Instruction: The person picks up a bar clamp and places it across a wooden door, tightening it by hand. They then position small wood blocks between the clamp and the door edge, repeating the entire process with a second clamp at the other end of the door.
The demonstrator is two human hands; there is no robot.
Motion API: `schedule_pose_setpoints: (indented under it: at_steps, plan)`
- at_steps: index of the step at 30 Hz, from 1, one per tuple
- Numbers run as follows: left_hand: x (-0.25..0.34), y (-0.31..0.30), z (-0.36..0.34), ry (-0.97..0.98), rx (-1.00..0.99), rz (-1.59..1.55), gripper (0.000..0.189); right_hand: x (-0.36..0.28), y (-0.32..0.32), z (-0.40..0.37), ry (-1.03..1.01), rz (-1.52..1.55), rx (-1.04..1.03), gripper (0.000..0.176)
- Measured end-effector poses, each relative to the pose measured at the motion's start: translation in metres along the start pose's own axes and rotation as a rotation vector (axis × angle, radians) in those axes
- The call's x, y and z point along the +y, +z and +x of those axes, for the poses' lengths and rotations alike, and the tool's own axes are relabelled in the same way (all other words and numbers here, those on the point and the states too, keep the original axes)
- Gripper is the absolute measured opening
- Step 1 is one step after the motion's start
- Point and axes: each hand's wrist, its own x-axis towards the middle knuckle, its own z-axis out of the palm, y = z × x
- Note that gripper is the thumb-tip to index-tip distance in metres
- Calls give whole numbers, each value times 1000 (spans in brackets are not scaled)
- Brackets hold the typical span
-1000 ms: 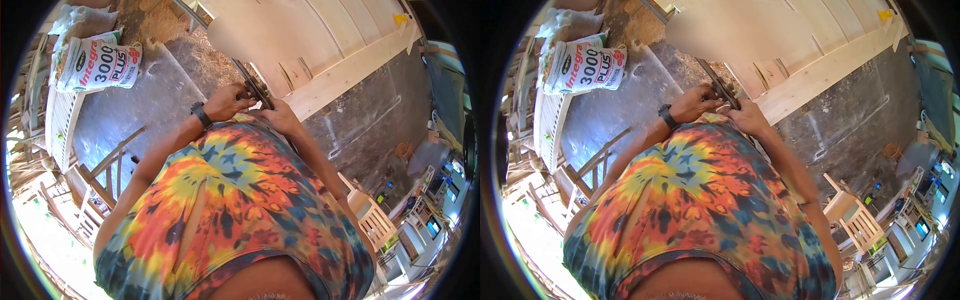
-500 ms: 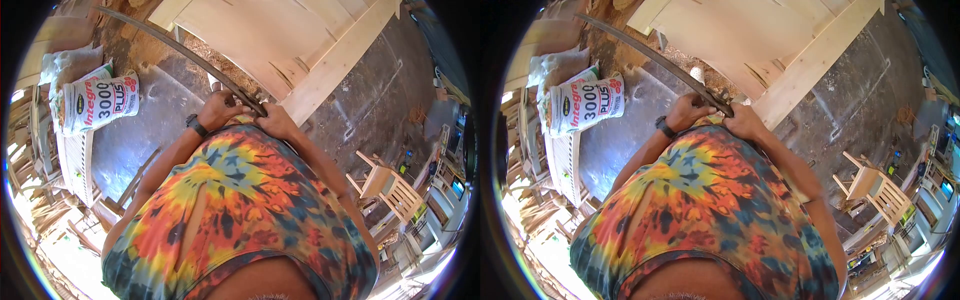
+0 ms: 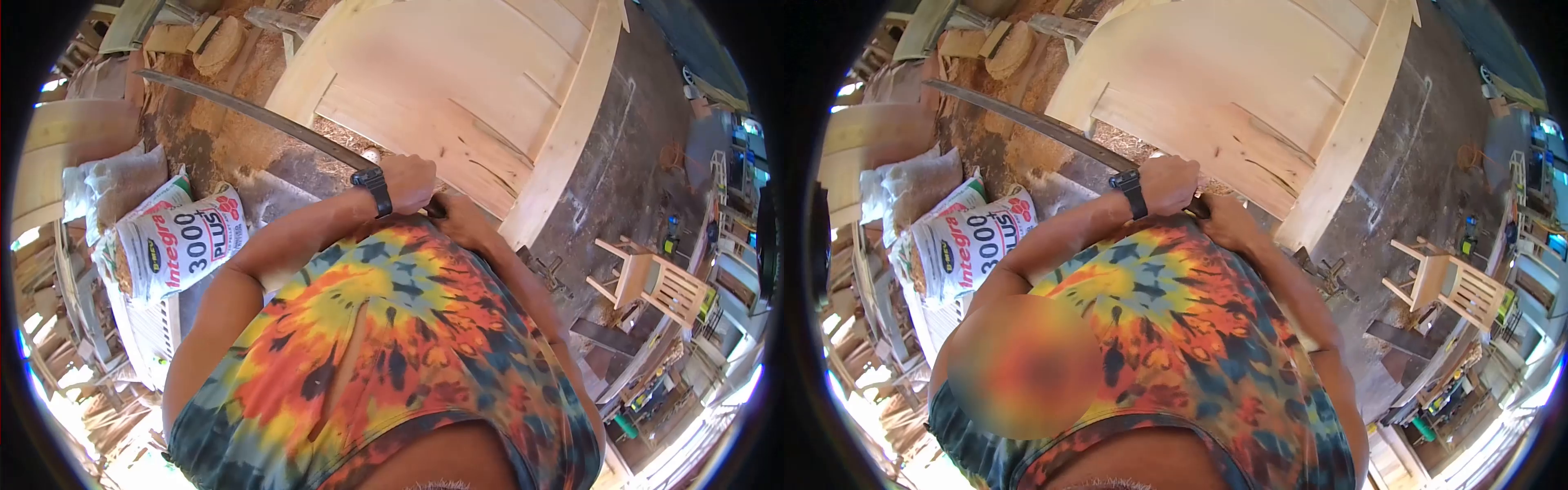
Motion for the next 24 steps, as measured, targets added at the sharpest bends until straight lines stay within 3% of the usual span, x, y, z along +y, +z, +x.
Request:
schedule_pose_setpoints:
  at_steps: [3, 7, 10, 12, 13, 15, 17, 19, 21, 24]
  plan:
    - [-22, -22, -9, 47, 2, 28, 26, -17, 6, 22, -80, 58, 43, 38]
    - [-41, -43, -10, 104, -109, 81, 23, -39, 9, 32, 11, 22, -2, 36]
    - [-49, -60, 1, 237, -26, 79, 20, -47, 3, 40, 30, -67, -6, 35]
    - [-47, -83, 15, -70, 260, -69, 17, -50, 7, 41, 49, -101, -14, 35]
    - [-58, -82, 23, -52, 249, -70, 17, -46, 10, 43, -7, -128, 15, 35]
    - [-85, -67, 33, 351, 67, -245, 17, -42, 10, 42, -30, -163, 61, 34]
    - [-96, -41, 31, 585, 19, -319, 23, -45, 10, 44, -60, -181, 92, 33]
    - [-84, -45, 32, 486, -306, -302, 27, -33, 16, 51, -53, -260, 110, 31]
    - [-76, -64, 31, 439, -525, -429, 32, -33, 14, 48, -162, -150, 43, 30]
    - [-61, -80, 24, 527, -598, -438, 42, -54, 10, 38, 84, -135, 88, 31]
